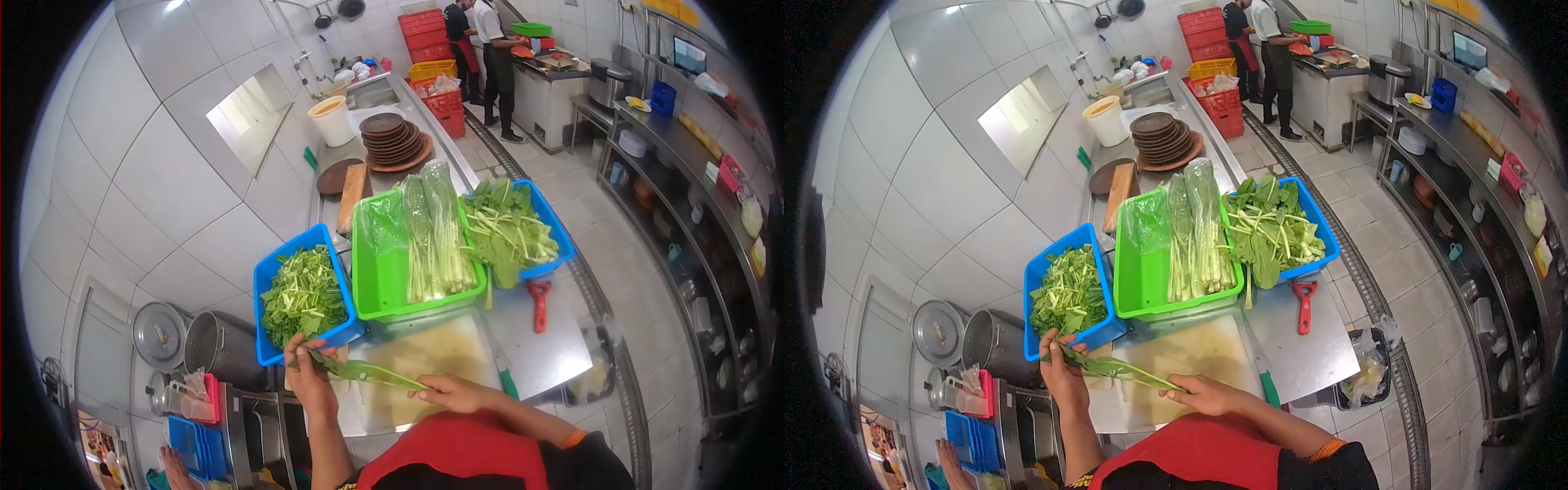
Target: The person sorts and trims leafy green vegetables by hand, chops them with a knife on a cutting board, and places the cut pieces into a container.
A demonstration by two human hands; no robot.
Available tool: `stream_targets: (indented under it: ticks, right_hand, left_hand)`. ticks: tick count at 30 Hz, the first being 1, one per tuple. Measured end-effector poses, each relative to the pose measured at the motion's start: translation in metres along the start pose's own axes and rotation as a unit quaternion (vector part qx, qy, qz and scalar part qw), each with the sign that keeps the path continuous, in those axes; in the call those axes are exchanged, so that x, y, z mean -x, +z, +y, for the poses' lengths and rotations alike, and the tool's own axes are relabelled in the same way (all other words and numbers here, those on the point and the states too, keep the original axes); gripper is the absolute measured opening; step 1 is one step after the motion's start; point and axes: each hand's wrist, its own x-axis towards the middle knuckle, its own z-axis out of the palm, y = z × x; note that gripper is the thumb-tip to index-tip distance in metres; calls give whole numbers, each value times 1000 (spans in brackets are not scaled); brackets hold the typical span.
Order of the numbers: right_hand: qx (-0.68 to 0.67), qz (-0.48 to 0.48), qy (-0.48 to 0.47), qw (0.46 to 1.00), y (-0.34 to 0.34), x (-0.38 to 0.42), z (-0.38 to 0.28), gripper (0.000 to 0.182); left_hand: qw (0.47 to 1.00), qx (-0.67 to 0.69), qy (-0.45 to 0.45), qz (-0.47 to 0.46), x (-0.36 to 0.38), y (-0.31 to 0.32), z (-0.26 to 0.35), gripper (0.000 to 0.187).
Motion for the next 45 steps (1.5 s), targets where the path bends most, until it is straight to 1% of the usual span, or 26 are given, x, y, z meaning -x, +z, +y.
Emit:
stream_targets:
  ticks: [1,2,3,4,5,6,7,8,9,10,11,12,13,14,16,18,19,20,23,25,27,31,34,36,41,45]
  right_hand:
    - [-2,2,0,1000,-1,1,-2,36]
    - [11,22,28,999,-2,2,-6,36]
    - [24,41,56,997,-2,2,-8,40]
    - [22,43,54,997,-2,3,-8,40]
    - [94,71,57,991,-1,3,-6,46]
    - [165,101,61,979,0,4,-5,54]
    - [163,104,60,979,2,3,-1,54]
    - [170,131,53,975,3,1,4,57]
    - [177,156,45,971,2,0,7,61]
    - [178,156,45,971,1,-2,4,61]
    - [205,210,1,956,0,-2,-2,56]
    - [231,261,-42,936,0,-2,-7,52]
    - [230,258,-42,937,0,-2,-10,52]
    - [204,257,-48,943,0,-2,-13,46]
    - [175,259,-55,948,2,-5,-15,41]
    - [130,291,-130,939,6,-6,-14,31]
    - [133,289,-127,939,7,-5,-16,31]
    - [125,299,-99,941,7,-4,-18,29]
    - [117,315,-65,940,5,0,-26,24]
    - [114,322,-60,938,2,0,-33,20]
    - [37,287,6,957,-3,2,-38,14]
    - [51,288,-33,956,-1,-1,-22,12]
    - [42,287,-41,956,0,-1,-21,13]
    - [-19,274,-8,962,1,-1,-22,14]
    - [24,282,-40,958,-4,0,-24,15]
    - [79,287,-51,953,-3,1,-27,15]
  left_hand:
    - [999,-41,2,6,-5,-4,-1,34]
    - [978,-197,64,-1,-10,-9,-9,37]
    - [978,-199,64,-3,-8,-12,-12,37]
    - [909,-390,148,18,-4,-12,-14,39]
    - [795,-562,226,38,-1,-11,-15,41]
    - [841,-505,192,32,4,-8,-14,37]
    - [840,-506,194,29,5,-16,-16,37]
    - [902,-411,57,-120,7,-29,-21,34]
    - [916,-293,-84,-261,9,-38,-25,32]
    - [899,-265,-187,-293,15,-32,-29,31]
    - [871,-234,-289,-321,27,-22,-35,31]
    - [859,-209,-330,-330,39,-13,-50,33]
    - [846,-184,-369,-338,50,-5,-66,35]
    - [846,-185,-369,-336,61,5,-76,35]
    - [865,31,-452,-214,74,19,-88,35]
    - [883,61,-418,-204,70,19,-97,35]
    - [899,92,-381,-192,70,21,-100,35]
    - [899,96,-382,-192,69,22,-100,35]
    - [924,43,-326,-196,64,25,-92,30]
    - [942,8,-294,-163,65,29,-83,25]
    - [948,-3,-271,-166,66,32,-78,23]
    - [959,-47,-213,-178,70,30,-79,21]
    - [961,-49,-202,-184,70,31,-74,22]
    - [960,-37,-213,-176,70,30,-77,25]
    - [960,14,-236,-147,73,39,-71,33]
    - [960,-54,-221,-163,73,37,-74,35]
